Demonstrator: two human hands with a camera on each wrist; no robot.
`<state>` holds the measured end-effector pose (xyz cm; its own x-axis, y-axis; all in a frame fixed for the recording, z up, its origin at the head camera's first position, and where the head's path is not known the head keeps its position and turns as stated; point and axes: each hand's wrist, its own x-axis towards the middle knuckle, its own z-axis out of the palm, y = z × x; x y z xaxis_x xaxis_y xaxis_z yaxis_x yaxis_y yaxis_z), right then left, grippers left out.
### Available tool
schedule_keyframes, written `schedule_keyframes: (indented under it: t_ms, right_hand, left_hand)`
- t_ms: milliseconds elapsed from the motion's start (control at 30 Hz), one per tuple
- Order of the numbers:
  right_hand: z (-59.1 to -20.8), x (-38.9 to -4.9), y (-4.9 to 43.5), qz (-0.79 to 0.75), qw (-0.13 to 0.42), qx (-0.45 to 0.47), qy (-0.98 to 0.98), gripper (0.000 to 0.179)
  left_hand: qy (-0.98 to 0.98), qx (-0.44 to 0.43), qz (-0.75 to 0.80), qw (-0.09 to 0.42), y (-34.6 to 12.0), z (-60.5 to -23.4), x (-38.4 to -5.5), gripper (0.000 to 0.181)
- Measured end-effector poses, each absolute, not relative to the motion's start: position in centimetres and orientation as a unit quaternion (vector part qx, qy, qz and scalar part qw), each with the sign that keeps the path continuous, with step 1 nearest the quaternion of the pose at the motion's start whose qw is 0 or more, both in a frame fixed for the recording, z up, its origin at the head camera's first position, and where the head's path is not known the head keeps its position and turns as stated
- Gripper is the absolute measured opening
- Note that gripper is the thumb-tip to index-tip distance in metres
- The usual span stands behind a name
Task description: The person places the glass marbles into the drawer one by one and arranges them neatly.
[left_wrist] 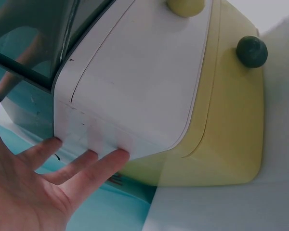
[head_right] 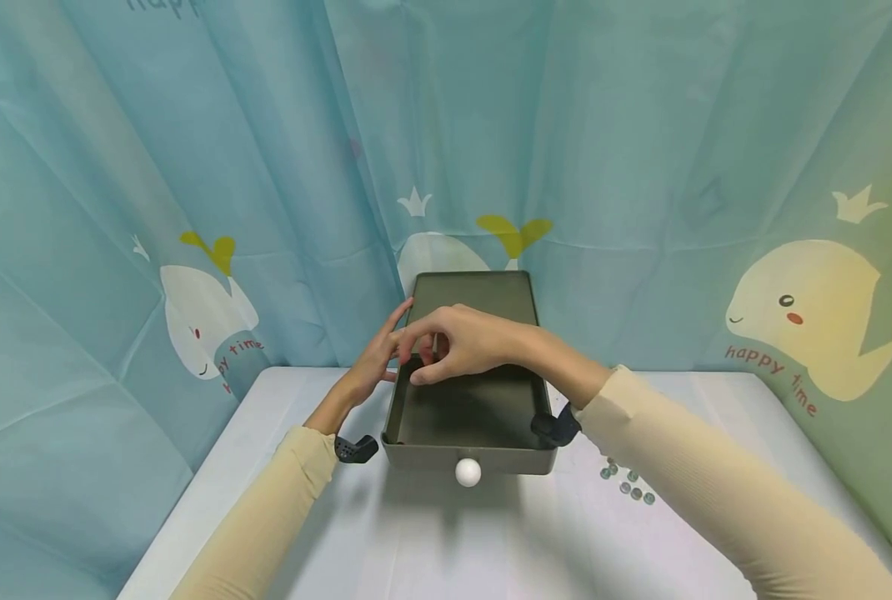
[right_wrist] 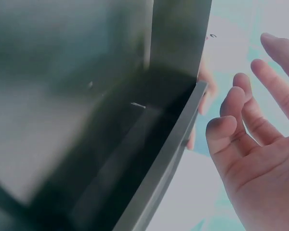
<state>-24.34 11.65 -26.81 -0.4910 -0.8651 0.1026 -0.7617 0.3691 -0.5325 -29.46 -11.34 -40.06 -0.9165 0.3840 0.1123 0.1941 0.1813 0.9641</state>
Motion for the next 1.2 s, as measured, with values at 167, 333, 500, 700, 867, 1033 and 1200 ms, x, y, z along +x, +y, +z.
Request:
schedule_keyframes:
  t_ms: [167,333,500,700,867,1033,1200]
  right_hand:
    - [-26.5,-24.4,12.3,-0.265,0.092,-0.489,0.826,0.021]
    - [-26.3,-24.5,13.0,-0.268,0.082,-0.489,0.826,0.019]
    - [-26.2,-24.4,14.1,-0.273,0.077,-0.483,0.828,0.02]
    - [-26.2,-24.1,15.8,-0.293,0.07,-0.47,0.829,0.022]
    - [-26.1,-24.0,17.7,-0.305,0.053,-0.456,0.835,0.024]
    - [-25.9,-23.7,19.6,-0.315,0.039,-0.427,0.847,0.027]
    - [-26.2,-23.2,21.7,-0.338,0.03,-0.41,0.847,0.026]
  left_hand:
    - [0.767,0.186,0.61,0.075,-11.4,-40.0,-29.5,0.063]
    - [0.768,0.182,0.609,0.074,-11.5,-40.0,-29.5,0.061]
    - [0.766,0.181,0.612,0.073,-11.5,-40.2,-29.4,0.062]
    - [0.762,0.184,0.617,0.077,-11.4,-40.3,-29.4,0.061]
    - [0.76,0.189,0.617,0.074,-11.3,-40.2,-29.4,0.06]
    - [0.757,0.191,0.62,0.074,-11.3,-40.1,-29.4,0.06]
    - [0.759,0.186,0.62,0.075,-11.3,-40.2,-29.3,0.061]
